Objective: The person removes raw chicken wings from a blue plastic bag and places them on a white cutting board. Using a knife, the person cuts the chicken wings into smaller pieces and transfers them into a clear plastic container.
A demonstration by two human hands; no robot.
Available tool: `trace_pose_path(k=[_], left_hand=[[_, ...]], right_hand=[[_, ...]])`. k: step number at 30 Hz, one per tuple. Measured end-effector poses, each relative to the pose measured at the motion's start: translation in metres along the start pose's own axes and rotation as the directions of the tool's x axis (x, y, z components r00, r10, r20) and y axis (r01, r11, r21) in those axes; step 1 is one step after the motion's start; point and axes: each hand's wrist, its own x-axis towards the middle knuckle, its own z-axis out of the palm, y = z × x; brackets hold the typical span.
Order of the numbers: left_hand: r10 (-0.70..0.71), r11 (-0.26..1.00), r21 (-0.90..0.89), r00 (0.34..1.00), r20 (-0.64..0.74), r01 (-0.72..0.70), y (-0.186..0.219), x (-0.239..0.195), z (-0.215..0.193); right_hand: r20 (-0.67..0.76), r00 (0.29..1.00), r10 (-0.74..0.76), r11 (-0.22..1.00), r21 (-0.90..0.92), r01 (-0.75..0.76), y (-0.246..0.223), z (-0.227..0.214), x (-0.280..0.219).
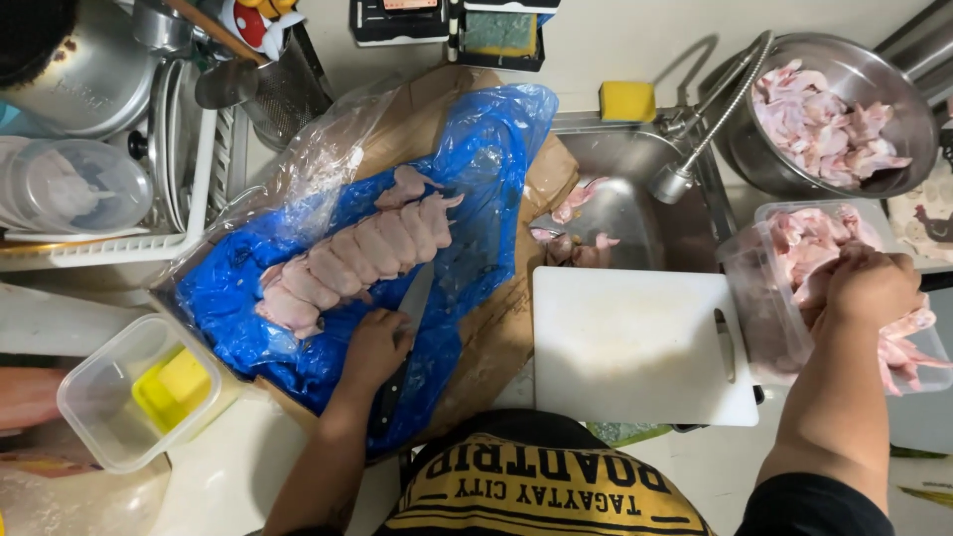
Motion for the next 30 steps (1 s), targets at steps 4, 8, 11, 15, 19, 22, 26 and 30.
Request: trace_pose_path(k=[4, 8, 11, 15, 19, 22, 26, 30], left_hand=[[-0.022, 1.000, -0.004, 1.000, 0.016, 0.023, -0.001, 0.000, 0.001], [0.013, 1.000, -0.025, 1.000, -0.006, -0.013, -0.006, 0.001, 0.005], [0.008, 0.999, -0.046, 1.000, -0.003, -0.008, -0.007, 0.001, 0.006], [0.044, 0.999, -0.023, 0.999, -0.021, -0.045, -0.006, 0.000, 0.006], [0.013, 1.000, 0.004, 1.000, 0.012, -0.013, -0.005, 0.000, 0.006], [0.059, 0.996, -0.058, 0.997, -0.044, -0.062, -0.010, 0.000, 0.009], [0.085, 0.989, -0.106, 0.989, -0.124, -0.099, -0.003, 0.000, 0.004], [0.080, 0.997, -0.005, 0.994, -0.070, -0.081, 0.000, 0.001, 0.009]], right_hand=[[0.063, 0.997, 0.033, 0.997, -0.069, -0.028, -0.001, 0.001, 0.003], [-0.022, 1.000, 0.008, 0.995, 0.101, -0.006, 0.003, 0.008, 0.003], [-0.093, 0.996, 0.005, 0.994, 0.106, 0.005, 0.002, 0.006, 0.000], [-0.064, 0.998, -0.012, 1.000, -0.007, 0.012, -0.005, -0.010, -0.004], [-0.051, 0.998, 0.037, 0.989, 0.146, -0.030, -0.007, -0.010, -0.005], [-0.029, 0.997, 0.068, 0.954, 0.294, -0.057, -0.014, -0.026, -0.009], [0.001, 0.998, 0.055, 0.985, 0.166, -0.055, -0.013, -0.023, -0.007], [0.003, 0.997, 0.076, 0.971, 0.226, -0.074, -0.013, -0.021, -0.008]])
